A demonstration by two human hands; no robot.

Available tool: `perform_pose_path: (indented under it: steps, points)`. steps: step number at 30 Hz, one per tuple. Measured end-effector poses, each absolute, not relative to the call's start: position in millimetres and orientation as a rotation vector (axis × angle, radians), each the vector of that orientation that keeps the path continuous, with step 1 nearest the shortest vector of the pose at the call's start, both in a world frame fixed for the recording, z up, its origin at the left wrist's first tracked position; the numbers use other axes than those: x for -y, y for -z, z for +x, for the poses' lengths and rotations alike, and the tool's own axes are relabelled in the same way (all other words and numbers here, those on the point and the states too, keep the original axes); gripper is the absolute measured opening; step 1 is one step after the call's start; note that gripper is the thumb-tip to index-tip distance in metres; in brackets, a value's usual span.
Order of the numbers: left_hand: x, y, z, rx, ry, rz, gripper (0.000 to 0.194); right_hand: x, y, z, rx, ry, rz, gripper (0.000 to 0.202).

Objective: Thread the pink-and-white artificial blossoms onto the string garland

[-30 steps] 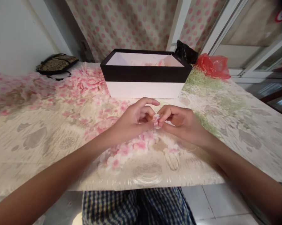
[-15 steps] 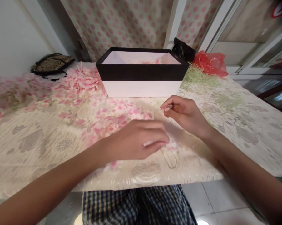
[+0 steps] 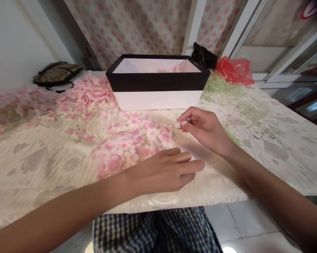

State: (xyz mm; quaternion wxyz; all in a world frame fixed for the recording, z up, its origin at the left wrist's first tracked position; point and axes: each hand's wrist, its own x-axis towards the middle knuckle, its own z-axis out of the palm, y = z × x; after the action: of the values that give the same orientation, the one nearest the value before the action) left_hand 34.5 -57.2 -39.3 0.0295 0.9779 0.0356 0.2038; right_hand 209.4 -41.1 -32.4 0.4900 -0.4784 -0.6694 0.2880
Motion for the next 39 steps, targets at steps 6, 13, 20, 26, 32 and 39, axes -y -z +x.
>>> perform_pose_path:
  steps: [6, 13, 20, 26, 32, 39]
  points:
    - [42.9, 36.2, 31.5, -0.446, -0.984, 2.433, 0.014, 41.1, 27.0, 216.1, 1.385, -0.839, -0.964, 0.008]
    - [26.5, 32.6, 27.0, -0.79, -0.921, 1.766, 0.014, 44.3, 19.8, 217.8, 1.296, -1.331, -0.718, 0.007]
    - [29.0, 27.1, 28.3, -0.799, -0.808, 1.699, 0.016, 45.7, 20.9, 219.7, 1.312, -1.42, -0.731, 0.011]
    - [28.5, 27.0, 26.6, -0.781, -0.793, 1.702, 0.009, 45.5, 22.3, 219.6, 1.304, -1.292, -0.749, 0.007]
    - [27.7, 24.8, 24.6, -0.801, -0.788, 1.635, 0.012, 47.3, 22.6, 217.9, 1.339, -1.439, -0.71, 0.008]
    - [28.4, 27.2, 24.8, -0.844, -0.876, 1.965, 0.005, 46.2, 23.1, 217.4, 1.282, -1.438, -0.654, 0.007]
